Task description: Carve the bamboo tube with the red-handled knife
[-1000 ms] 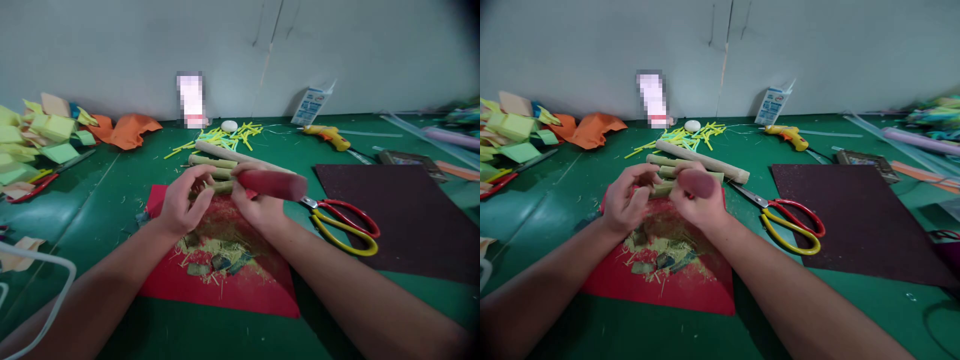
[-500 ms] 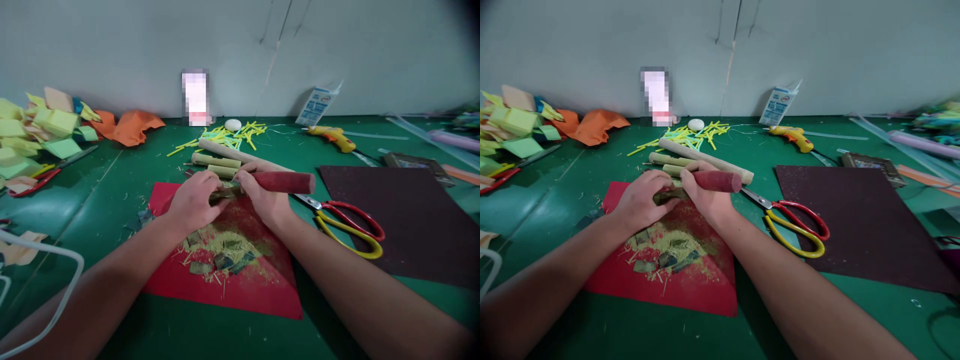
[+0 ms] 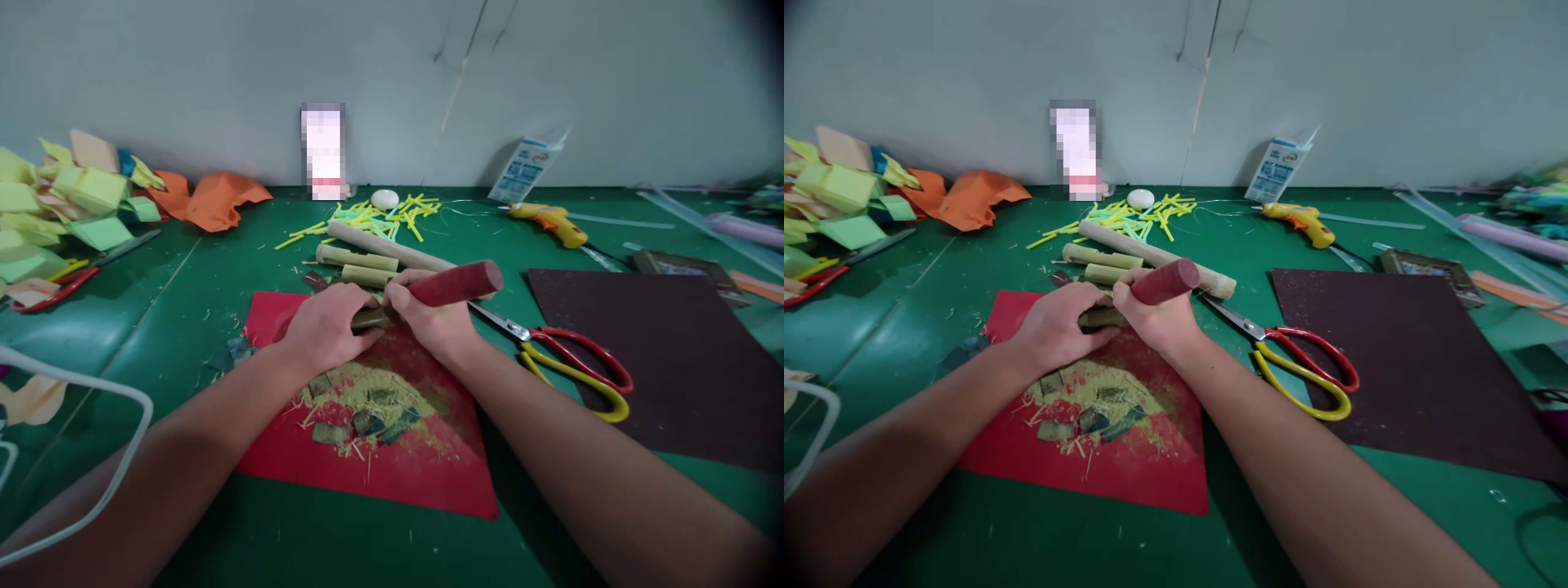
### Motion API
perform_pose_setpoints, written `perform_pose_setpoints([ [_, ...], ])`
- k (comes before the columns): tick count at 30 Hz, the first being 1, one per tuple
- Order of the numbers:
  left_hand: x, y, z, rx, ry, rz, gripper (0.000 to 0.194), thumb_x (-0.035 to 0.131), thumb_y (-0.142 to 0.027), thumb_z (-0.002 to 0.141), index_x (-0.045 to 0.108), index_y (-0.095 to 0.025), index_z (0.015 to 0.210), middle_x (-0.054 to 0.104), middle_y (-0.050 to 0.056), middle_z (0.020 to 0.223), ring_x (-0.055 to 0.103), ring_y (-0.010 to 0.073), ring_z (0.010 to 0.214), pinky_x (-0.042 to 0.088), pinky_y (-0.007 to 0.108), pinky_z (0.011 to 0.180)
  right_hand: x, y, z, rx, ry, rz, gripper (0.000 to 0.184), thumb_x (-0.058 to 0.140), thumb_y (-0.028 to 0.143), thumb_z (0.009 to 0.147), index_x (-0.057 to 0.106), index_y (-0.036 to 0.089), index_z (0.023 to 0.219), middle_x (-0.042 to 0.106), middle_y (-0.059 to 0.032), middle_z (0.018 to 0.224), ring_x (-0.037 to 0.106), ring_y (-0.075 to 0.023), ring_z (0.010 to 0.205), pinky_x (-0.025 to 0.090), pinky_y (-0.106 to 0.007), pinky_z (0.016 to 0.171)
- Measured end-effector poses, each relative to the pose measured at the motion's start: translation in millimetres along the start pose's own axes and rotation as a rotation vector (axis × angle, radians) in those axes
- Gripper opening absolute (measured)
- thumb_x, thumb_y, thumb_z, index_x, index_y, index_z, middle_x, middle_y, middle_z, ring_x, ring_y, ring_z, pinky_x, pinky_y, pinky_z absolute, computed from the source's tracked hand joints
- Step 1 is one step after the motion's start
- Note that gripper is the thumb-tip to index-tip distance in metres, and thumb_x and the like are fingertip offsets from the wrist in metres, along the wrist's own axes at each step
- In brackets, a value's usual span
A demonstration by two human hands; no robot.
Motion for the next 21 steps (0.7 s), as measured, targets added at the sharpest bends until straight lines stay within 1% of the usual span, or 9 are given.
perform_pose_setpoints([
  [6,-2.2,-1.0,1.1,-0.036,0.046,0.002,0.024,0.072,-0.036,0.082,0.068,-0.020,0.100,0.068,0.006,0.096,0.064,0.0252,0.092,0.047,0.036,0.074,1.0,0.4,0.7,0.008,0.025,0.013,0.018,0.057,0.029,0.074,0.059,0.020,0.058,0.052,0.0032,0.054,0.046,-0.0108,0.055,0.040,-0.027,0.056],
  [9,-2.3,0.2,1.7,-0.034,0.033,-0.012,0.024,0.072,-0.036,0.081,0.067,-0.020,0.097,0.068,0.006,0.096,0.064,0.0249,0.092,0.047,0.036,0.074,3.4,0.8,0.5,0.000,0.061,0.002,0.018,0.058,0.027,0.072,0.058,0.020,0.056,0.057,0.0017,0.057,0.049,-0.0111,0.056,0.042,-0.028,0.057],
  [11,-2.1,0.2,1.7,-0.014,0.022,-0.021,0.023,0.070,-0.037,0.083,0.067,-0.019,0.097,0.068,0.006,0.095,0.064,0.0244,0.091,0.047,0.035,0.074,5.8,1.3,0.0,-0.011,0.100,-0.011,0.017,0.059,0.028,0.071,0.058,0.020,0.056,0.059,0.0008,0.058,0.051,-0.0117,0.056,0.044,-0.028,0.058],
  [13,-1.7,0.1,1.6,0.000,0.016,-0.026,0.022,0.069,-0.038,0.084,0.067,-0.019,0.097,0.068,0.006,0.093,0.064,0.0242,0.090,0.047,0.035,0.073,6.5,1.2,-0.3,-0.013,0.113,-0.013,0.017,0.060,0.029,0.071,0.059,0.020,0.056,0.060,0.0002,0.060,0.052,-0.0122,0.057,0.045,-0.028,0.058],
  [17,-1.2,2.6,2.4,-0.017,0.011,-0.032,0.024,0.070,-0.040,0.084,0.067,-0.019,0.095,0.068,0.007,0.093,0.064,0.0241,0.088,0.047,0.035,0.072,6.6,-0.5,-0.3,-0.029,0.100,-0.007,0.017,0.062,0.029,0.074,0.060,0.020,0.059,0.062,0.0002,0.061,0.054,-0.0130,0.058,0.048,-0.029,0.059],
  [19,-0.7,5.2,3.5,-0.036,0.015,-0.035,0.024,0.070,-0.039,0.083,0.068,-0.019,0.097,0.068,0.007,0.094,0.064,0.0241,0.089,0.047,0.035,0.073,5.1,-1.6,0.4,-0.053,0.056,0.002,0.018,0.065,0.032,0.077,0.061,0.021,0.063,0.064,0.0002,0.064,0.056,-0.0137,0.060,0.050,-0.029,0.060],
  [21,-0.4,8.0,4.8,-0.059,0.014,-0.035,0.024,0.071,-0.037,0.082,0.069,-0.019,0.099,0.069,0.007,0.095,0.064,0.0242,0.088,0.047,0.036,0.073,1.6,-2.6,1.2,-0.074,-0.017,0.011,0.018,0.068,0.036,0.079,0.064,0.021,0.069,0.068,-0.0005,0.071,0.061,-0.0150,0.065,0.053,-0.031,0.065],
])
Point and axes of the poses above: each hand's wrist, its own z-axis towards the middle knuckle, its own x-axis out of the palm, y = z × x, the point moved 6 cm from there along z, towards the middle knuckle
